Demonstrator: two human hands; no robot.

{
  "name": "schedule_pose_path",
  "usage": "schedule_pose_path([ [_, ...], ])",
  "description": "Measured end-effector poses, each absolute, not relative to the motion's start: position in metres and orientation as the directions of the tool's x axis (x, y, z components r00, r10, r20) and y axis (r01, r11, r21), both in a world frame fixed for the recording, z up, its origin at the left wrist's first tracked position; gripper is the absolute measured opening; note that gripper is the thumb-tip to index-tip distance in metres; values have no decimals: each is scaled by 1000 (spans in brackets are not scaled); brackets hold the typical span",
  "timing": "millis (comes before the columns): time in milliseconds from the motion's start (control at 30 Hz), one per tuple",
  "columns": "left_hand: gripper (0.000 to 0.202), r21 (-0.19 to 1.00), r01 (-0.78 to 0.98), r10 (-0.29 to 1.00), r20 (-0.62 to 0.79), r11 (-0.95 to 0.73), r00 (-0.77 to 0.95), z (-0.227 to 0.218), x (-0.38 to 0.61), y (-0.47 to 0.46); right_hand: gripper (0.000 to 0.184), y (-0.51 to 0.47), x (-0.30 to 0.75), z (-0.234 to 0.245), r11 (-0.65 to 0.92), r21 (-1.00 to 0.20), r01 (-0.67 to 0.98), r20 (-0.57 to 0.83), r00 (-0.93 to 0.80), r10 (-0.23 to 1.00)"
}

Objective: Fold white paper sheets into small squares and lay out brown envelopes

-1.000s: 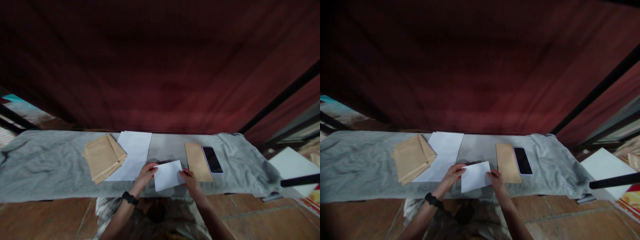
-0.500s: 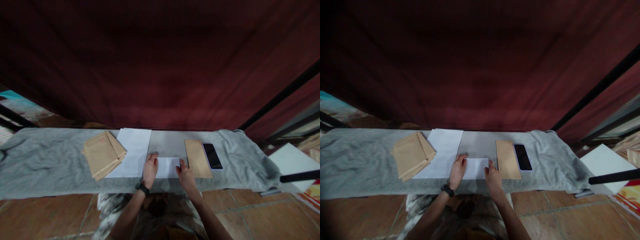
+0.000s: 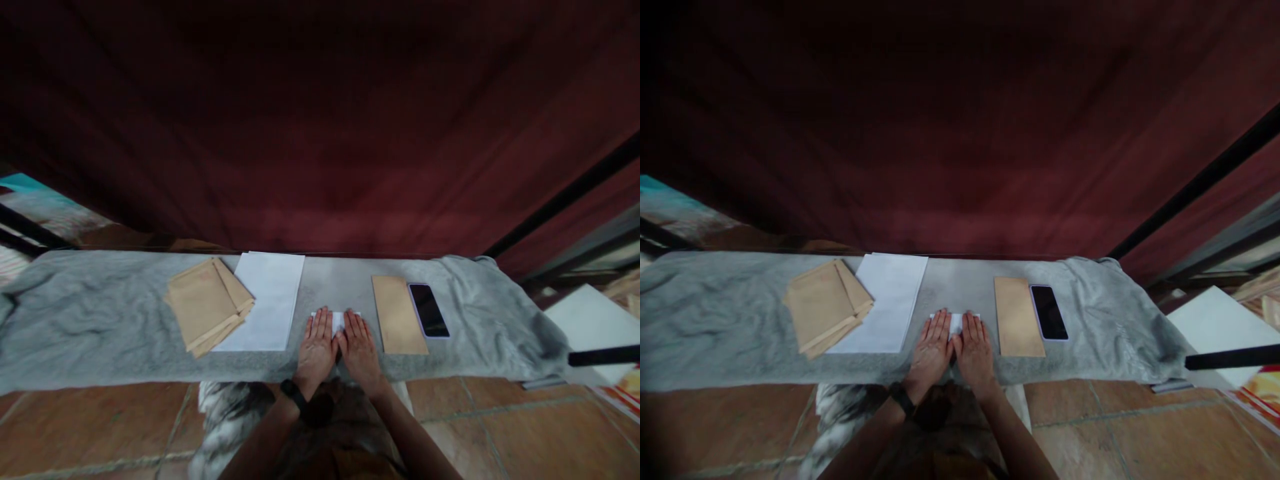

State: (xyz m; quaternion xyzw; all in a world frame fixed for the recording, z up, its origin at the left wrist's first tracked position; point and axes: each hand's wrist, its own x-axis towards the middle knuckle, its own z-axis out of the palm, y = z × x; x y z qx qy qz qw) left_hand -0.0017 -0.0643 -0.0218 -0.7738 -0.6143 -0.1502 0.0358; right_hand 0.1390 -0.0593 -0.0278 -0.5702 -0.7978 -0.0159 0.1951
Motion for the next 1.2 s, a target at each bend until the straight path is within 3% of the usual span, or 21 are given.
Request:
schedule_pose_path([
  [433,62,223,972,957,289,-70,2,-12,-18,-76,60,-63,150,-34,291,-156,944,347,-224,911],
  [667,56,241,930,935,288,-278,205,-9,1,-98,52,-64,154,-29,330,-114,937,315,-281,907],
  [867,58,236,927,933,284,-293,222,-18,-1,-104,46,-63,143,-18,369,-153,917,286,-316,904],
  [1033,59,224,920,924,287,-322,254,-33,-2,-102,47,-59,111,-14,561,-282,778,257,-502,825],
  [1200,64,216,928,928,288,-303,237,-34,0,-102,48,-57,114,-18,556,-255,791,261,-498,827],
])
